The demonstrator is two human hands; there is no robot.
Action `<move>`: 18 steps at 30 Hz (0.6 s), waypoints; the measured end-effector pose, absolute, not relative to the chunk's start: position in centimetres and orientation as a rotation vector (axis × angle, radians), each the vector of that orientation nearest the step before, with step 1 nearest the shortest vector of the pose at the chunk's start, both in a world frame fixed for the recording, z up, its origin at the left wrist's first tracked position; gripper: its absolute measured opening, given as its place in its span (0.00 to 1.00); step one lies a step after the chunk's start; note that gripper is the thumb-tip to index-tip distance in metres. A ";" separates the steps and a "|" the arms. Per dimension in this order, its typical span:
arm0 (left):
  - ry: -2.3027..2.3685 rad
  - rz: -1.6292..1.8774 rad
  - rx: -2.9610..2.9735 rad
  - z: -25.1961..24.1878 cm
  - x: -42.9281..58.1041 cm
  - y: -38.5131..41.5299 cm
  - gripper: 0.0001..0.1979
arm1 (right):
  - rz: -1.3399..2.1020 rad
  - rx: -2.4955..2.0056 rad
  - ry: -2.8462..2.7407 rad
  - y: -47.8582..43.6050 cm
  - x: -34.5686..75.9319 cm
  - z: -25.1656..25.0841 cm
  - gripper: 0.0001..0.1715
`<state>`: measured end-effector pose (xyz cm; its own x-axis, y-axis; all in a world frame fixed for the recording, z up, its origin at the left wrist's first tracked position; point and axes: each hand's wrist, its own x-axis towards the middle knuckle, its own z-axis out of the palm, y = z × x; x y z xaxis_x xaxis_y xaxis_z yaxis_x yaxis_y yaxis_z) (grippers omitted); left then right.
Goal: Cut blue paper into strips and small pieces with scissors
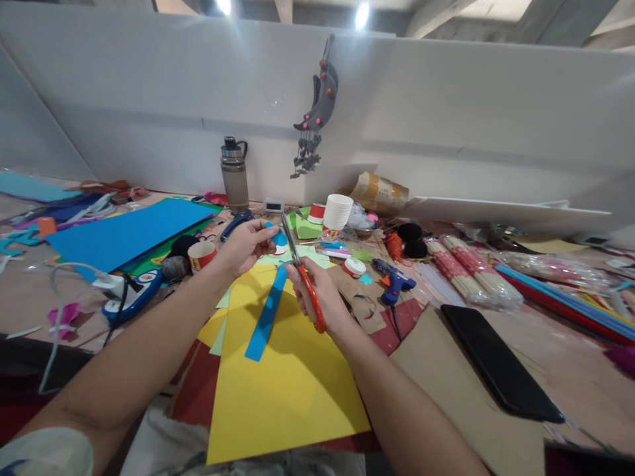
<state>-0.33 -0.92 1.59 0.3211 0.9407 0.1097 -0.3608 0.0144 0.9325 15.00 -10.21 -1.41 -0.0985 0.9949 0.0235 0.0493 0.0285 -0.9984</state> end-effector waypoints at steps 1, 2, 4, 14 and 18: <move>0.664 1.142 1.099 1.6 -0.4 -0.9 0.14 | 1.221 -1.184 -1.306 -10.2 14.9 -1.3 0.22; 0.653 1.143 1.082 1.5 -0.4 -0.9 0.13 | 1.206 -1.192 -1.282 -10.2 14.9 -1.2 0.22; 0.634 1.149 1.048 1.4 -0.5 -0.9 0.13 | 1.177 -1.226 -1.238 -10.0 15.0 -1.1 0.23; 0.664 1.119 1.027 0.7 -0.5 -0.3 0.08 | 0.834 -1.603 -1.435 -7.9 17.2 -2.8 0.23; 0.769 1.166 1.036 0.6 -0.7 0.0 0.07 | 0.351 -1.947 -1.693 -7.9 17.8 -2.2 0.23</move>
